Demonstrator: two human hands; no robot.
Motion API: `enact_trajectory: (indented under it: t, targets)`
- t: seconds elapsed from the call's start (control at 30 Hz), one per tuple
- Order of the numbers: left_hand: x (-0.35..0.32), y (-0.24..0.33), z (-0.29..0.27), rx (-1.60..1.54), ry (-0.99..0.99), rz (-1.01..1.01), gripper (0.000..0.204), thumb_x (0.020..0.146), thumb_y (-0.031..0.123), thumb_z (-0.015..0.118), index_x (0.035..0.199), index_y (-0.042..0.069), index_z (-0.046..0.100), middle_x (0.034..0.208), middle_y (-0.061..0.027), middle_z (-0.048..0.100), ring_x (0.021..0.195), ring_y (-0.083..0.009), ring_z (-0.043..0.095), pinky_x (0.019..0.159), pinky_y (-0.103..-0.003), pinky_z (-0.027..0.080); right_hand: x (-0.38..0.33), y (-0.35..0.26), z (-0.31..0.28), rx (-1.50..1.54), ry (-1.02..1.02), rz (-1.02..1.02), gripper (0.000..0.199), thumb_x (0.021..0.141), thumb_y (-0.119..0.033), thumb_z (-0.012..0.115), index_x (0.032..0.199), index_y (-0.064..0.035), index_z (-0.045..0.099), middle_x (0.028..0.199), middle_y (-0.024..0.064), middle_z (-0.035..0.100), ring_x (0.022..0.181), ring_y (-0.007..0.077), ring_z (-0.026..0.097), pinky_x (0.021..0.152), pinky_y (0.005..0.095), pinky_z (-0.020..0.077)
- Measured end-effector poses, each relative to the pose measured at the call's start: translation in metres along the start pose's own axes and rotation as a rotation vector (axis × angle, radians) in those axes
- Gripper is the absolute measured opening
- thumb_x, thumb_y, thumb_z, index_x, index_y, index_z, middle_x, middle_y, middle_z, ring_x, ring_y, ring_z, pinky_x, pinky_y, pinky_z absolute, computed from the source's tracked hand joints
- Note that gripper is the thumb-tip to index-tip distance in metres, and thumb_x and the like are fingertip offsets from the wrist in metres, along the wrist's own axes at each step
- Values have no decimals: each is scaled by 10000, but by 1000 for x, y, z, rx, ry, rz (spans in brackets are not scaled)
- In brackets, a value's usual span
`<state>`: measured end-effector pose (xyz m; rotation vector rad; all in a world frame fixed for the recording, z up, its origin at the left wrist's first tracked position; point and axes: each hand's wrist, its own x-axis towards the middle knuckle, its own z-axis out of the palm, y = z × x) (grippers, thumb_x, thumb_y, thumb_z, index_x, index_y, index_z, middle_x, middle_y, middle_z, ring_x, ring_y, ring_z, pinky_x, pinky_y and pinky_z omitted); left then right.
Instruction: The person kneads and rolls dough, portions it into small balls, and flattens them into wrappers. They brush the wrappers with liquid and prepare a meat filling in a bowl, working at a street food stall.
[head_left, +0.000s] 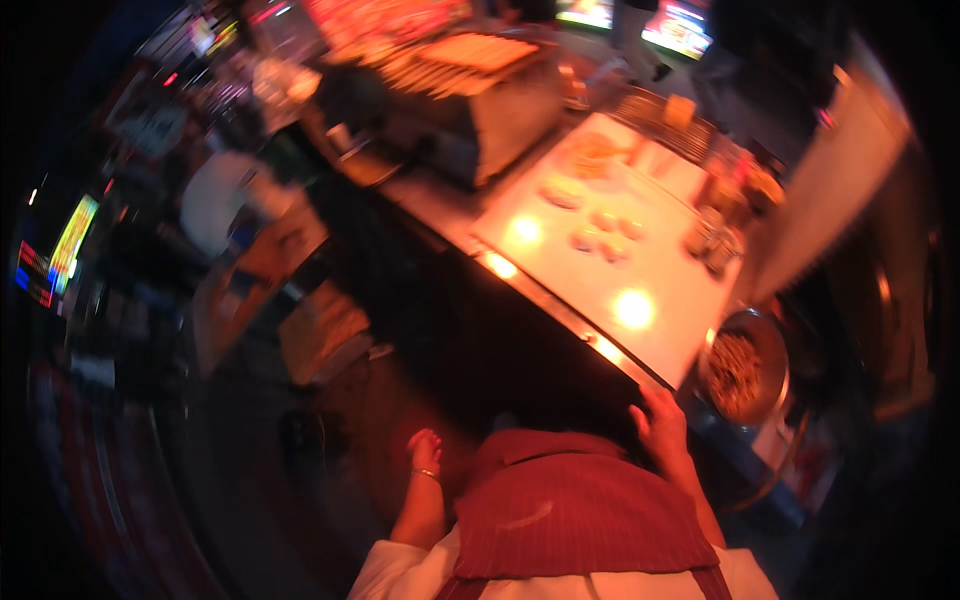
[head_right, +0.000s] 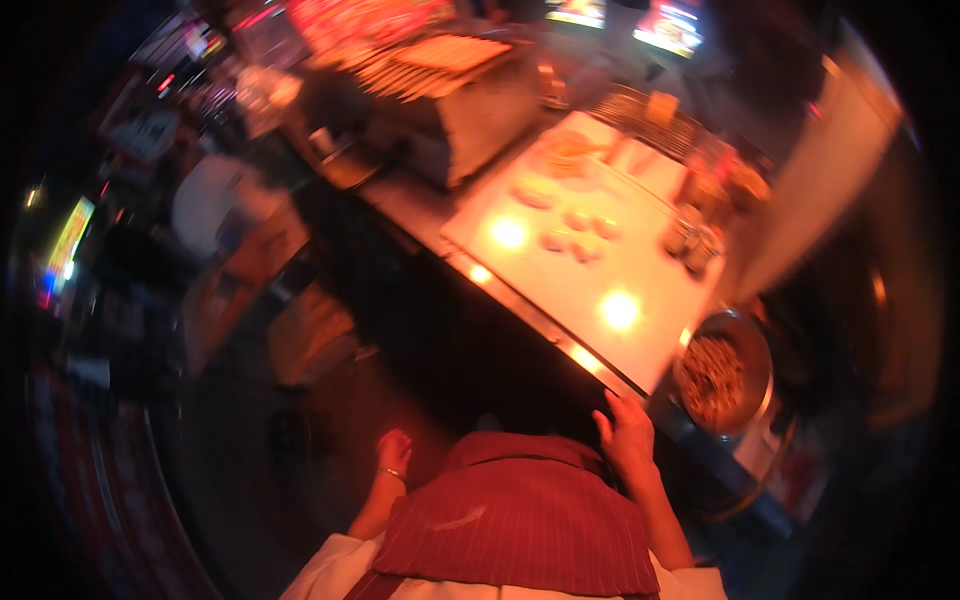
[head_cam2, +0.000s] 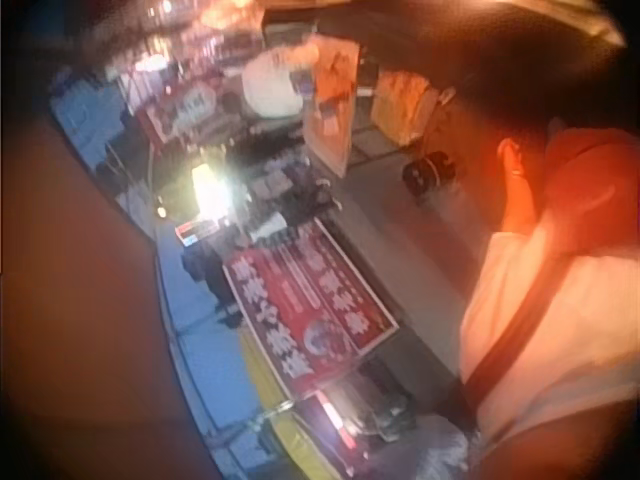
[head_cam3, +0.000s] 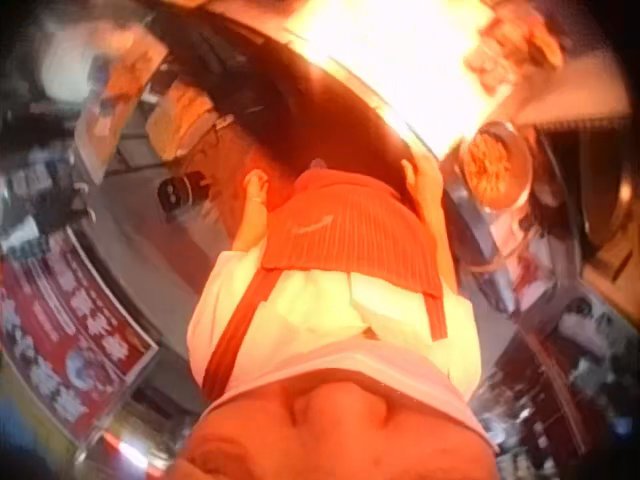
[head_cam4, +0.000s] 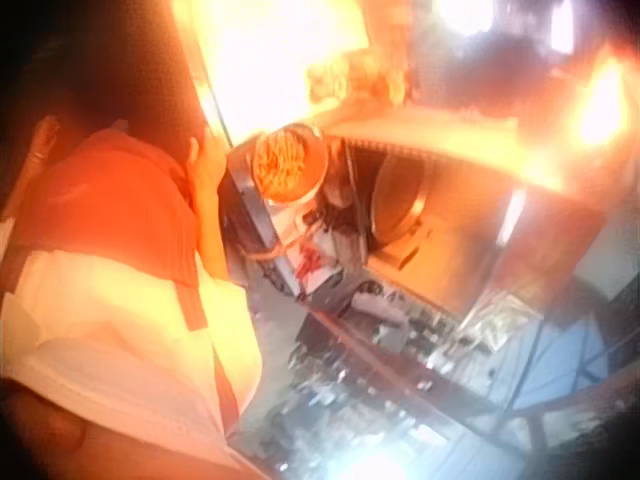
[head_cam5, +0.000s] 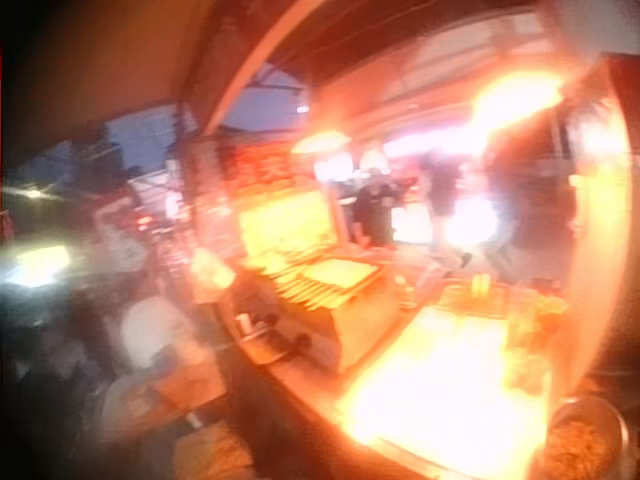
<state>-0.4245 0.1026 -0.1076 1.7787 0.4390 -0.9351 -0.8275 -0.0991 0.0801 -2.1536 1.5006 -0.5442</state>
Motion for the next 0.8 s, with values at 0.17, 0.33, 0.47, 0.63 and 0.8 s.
enact_trajectory:
  t: [0.17, 0.33, 0.47, 0.63, 0.8]
  targets:
    - [2, -22, -33, -138, 175, 14, 364, 842, 209, 659, 1193, 181, 564, 1040, 4, 640, 866, -155, 600, 690, -347, 439, 7, 54, 61, -97, -210, -23, 443, 789, -204, 755, 1184, -36, 642, 1015, 163, 627, 929, 353, 621, 810, 415, 508]
    - [39, -88, -90, -253, 202, -21, 375, 835, 246, 670, 1181, 229, 527, 1044, 16, 601, 876, -156, 567, 708, -363, 428, 28, 55, 90, -99, -472, 75, 468, 776, -246, 775, 1165, -14, 661, 1072, 180, 642, 1001, 369, 627, 864, 418, 513]
    - [25, -81, -89, -330, 319, -99, 394, 828, 245, 674, 1188, 231, 515, 1046, 11, 583, 867, -160, 553, 726, -364, 421, 46, 126, 140, 85, -547, 195, 518, 759, -302, 778, 1150, 18, 668, 1115, 206, 658, 1036, 338, 647, 895, 396, 517]
    - [35, -86, -104, -392, 384, -136, 399, 817, 241, 689, 1177, 220, 517, 1055, 4, 582, 885, -162, 554, 736, -366, 424, 79, 72, 143, -130, -730, 146, 527, 773, -356, 756, 1128, 25, 680, 1054, 211, 700, 1003, 302, 684, 864, 378, 535]
    - [59, -78, -113, -460, 322, -96, 495, 826, 248, 695, 1269, 214, 478, 1110, -4, 592, 944, -183, 564, 769, -402, 436, 94, 62, 163, -168, -744, 165, 489, 786, -375, 745, 1138, -38, 697, 1029, 200, 711, 1007, 302, 688, 864, 385, 536]
